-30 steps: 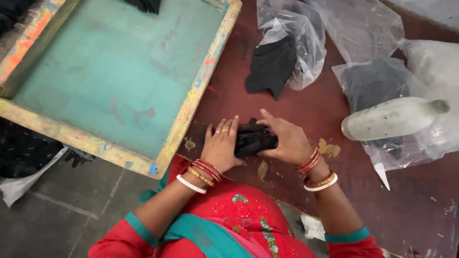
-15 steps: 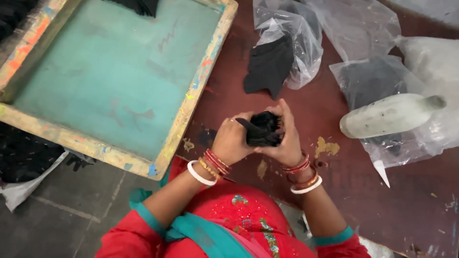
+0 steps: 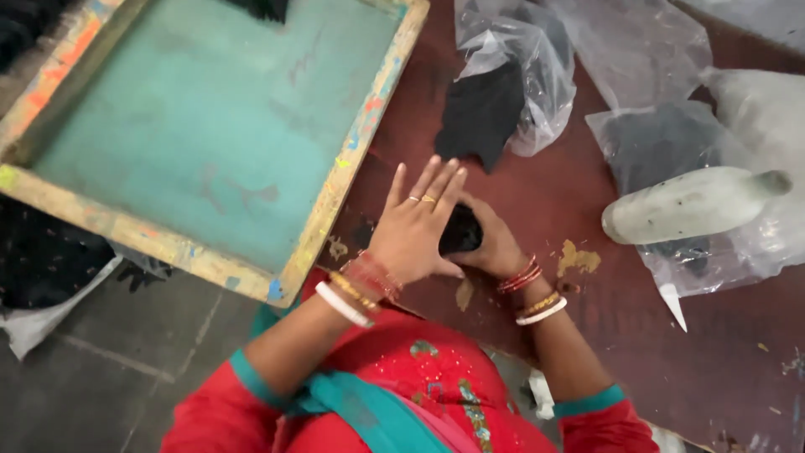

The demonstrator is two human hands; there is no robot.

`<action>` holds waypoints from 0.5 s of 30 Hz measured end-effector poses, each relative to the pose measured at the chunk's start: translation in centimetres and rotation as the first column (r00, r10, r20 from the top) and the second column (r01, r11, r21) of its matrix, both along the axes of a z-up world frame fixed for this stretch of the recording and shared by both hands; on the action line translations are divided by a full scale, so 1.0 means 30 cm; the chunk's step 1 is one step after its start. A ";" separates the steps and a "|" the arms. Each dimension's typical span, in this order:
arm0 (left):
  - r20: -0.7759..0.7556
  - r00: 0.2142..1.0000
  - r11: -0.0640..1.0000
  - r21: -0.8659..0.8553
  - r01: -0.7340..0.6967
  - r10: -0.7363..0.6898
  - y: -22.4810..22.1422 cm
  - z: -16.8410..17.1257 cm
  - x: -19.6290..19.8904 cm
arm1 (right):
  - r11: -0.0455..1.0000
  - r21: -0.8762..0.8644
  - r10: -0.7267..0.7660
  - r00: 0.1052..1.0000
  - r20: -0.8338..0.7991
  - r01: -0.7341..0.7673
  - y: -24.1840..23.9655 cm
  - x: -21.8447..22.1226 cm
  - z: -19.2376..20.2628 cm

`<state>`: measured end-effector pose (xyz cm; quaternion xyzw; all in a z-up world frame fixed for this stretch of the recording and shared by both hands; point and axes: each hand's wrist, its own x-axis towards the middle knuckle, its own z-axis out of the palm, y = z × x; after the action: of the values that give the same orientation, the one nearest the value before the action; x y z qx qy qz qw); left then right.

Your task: Sorting and applying adhesive to black fabric components on a production workbench.

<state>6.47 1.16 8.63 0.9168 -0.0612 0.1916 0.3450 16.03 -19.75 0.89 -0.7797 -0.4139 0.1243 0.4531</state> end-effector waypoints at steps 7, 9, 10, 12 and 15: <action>-0.528 0.847 0.962 0.260 0.086 0.067 0.025 -0.212 0.041 | 0.970 -0.216 -0.117 0.993 -0.018 0.110 -0.010 0.057 -0.008; -0.534 0.845 0.971 0.215 0.104 0.028 0.009 -0.208 0.020 | 0.947 -0.270 -0.190 0.981 -0.028 0.175 -0.032 0.052 -0.010; -0.411 0.912 0.982 0.178 0.061 0.018 0.007 -0.177 0.016 | 0.983 -0.129 -0.146 0.979 -0.142 0.128 -0.035 0.046 0.016; -0.276 0.961 0.990 0.141 0.024 0.016 0.007 -0.146 0.024 | 0.995 0.024 -0.084 0.966 -0.245 0.093 -0.015 0.051 0.071; -0.223 0.974 0.987 0.163 0.012 0.025 -0.016 -0.204 0.022 | 0.996 -0.085 -0.046 0.972 -0.229 0.027 -0.004 0.040 0.088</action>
<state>7.13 0.67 2.50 0.9580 -0.0344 0.0821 0.2727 17.24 -19.88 3.51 -0.7853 -0.3388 0.2224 0.4680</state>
